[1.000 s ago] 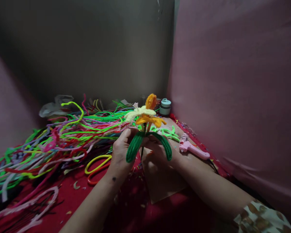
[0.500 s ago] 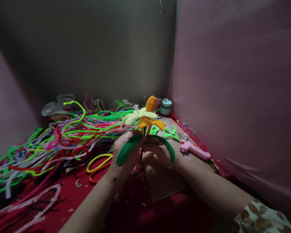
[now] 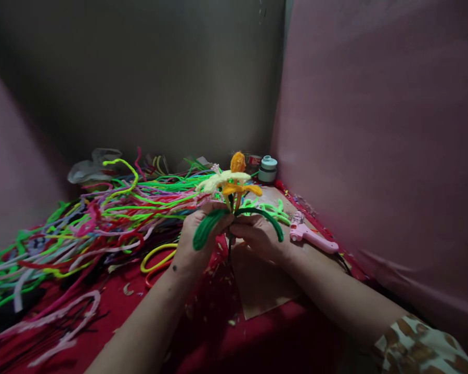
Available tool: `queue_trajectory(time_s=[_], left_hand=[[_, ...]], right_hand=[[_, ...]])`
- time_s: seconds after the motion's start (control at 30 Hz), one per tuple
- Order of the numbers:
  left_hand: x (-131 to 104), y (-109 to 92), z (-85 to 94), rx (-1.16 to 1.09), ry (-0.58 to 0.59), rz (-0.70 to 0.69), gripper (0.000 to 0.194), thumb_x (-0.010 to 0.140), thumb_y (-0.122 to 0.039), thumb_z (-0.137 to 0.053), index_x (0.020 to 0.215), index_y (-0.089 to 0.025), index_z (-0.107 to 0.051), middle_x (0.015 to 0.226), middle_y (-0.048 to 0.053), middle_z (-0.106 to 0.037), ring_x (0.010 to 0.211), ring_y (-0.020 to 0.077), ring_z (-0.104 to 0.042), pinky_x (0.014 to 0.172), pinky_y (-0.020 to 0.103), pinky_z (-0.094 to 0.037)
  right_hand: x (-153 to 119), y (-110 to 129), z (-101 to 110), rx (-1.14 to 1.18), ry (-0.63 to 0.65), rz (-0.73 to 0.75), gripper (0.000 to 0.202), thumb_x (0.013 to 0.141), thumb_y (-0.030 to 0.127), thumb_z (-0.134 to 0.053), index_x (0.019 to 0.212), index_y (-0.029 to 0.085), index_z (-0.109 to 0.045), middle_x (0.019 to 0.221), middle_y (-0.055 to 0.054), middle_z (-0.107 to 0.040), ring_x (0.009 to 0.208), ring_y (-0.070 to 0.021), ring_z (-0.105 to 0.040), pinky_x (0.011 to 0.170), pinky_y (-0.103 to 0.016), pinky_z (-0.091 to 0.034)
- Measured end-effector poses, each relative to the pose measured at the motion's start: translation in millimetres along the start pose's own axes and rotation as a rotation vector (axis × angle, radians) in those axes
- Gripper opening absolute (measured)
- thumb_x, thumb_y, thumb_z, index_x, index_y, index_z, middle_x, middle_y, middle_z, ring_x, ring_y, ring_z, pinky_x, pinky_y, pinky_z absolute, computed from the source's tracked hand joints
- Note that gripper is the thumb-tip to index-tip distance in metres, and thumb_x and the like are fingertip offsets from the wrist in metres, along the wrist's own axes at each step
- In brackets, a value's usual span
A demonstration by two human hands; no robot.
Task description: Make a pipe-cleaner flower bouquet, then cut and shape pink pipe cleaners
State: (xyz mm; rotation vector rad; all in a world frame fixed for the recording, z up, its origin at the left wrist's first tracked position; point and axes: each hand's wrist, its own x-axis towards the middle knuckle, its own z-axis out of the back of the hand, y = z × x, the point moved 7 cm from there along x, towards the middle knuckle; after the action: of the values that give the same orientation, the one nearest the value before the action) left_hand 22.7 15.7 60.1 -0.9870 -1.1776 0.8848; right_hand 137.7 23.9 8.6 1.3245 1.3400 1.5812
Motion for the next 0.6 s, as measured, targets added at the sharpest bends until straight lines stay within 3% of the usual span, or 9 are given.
queue_trajectory(time_s=[0.1, 0.2, 0.3, 0.4, 0.6], left_hand=[[2, 5, -1.4, -0.050, -0.009, -0.026, 0.032, 0.068, -0.029, -0.067, 0.096, -0.017, -0.059, 0.084, 0.001, -0.065, 0.074, 0.0140, -0.059, 0.068, 0.024, -0.047], [4, 16, -4.3, 0.028, -0.018, -0.029, 0.033, 0.066, -0.029, -0.069, 0.095, -0.016, -0.057, 0.088, 0.002, -0.066, 0.079, 0.0154, -0.060, 0.073, 0.026, -0.046], [4, 28, -12.4, 0.102, 0.028, 0.032, 0.032, 0.063, -0.031, -0.072, 0.088, -0.016, -0.058, 0.078, 0.002, -0.065, 0.072, 0.0153, -0.060, 0.066, 0.026, -0.046], [2, 33, -20.8, 0.012, 0.087, 0.129, 0.032, 0.064, -0.033, -0.070, 0.088, -0.015, -0.058, 0.065, -0.001, -0.062, 0.057, 0.0125, -0.057, 0.055, 0.023, -0.045], [0, 28, -16.0, -0.057, 0.028, 0.201, 0.024, 0.068, -0.034, -0.065, 0.079, -0.014, -0.060, 0.061, -0.001, -0.062, 0.046, 0.0102, -0.054, 0.043, 0.021, -0.039]], right_hand=[[2, 6, -2, 0.082, -0.009, 0.031, 0.022, 0.077, 0.034, -0.060, 0.064, 0.017, -0.061, 0.061, 0.001, -0.053, 0.059, -0.0109, -0.048, 0.057, -0.024, -0.039], [4, 9, 6, 0.081, -0.105, 0.067, 0.021, 0.077, 0.034, -0.060, 0.064, 0.017, -0.062, 0.062, 0.001, -0.052, 0.057, -0.0104, -0.047, 0.055, -0.024, -0.037], [4, 6, 13, 0.104, -0.168, 0.075, 0.020, 0.076, 0.036, -0.061, 0.068, 0.018, -0.061, 0.067, 0.000, -0.053, 0.060, -0.0110, -0.047, 0.057, -0.024, -0.039], [3, 0, 14, 0.092, -0.149, 0.063, 0.021, 0.077, 0.038, -0.060, 0.071, 0.018, -0.060, 0.067, -0.001, -0.053, 0.061, -0.0121, -0.049, 0.058, -0.025, -0.041], [12, 10, 9, 0.020, -0.131, 0.124, 0.026, 0.081, 0.040, -0.054, 0.080, 0.017, -0.067, 0.063, 0.000, -0.052, 0.058, -0.0111, -0.047, 0.053, -0.024, -0.038]])
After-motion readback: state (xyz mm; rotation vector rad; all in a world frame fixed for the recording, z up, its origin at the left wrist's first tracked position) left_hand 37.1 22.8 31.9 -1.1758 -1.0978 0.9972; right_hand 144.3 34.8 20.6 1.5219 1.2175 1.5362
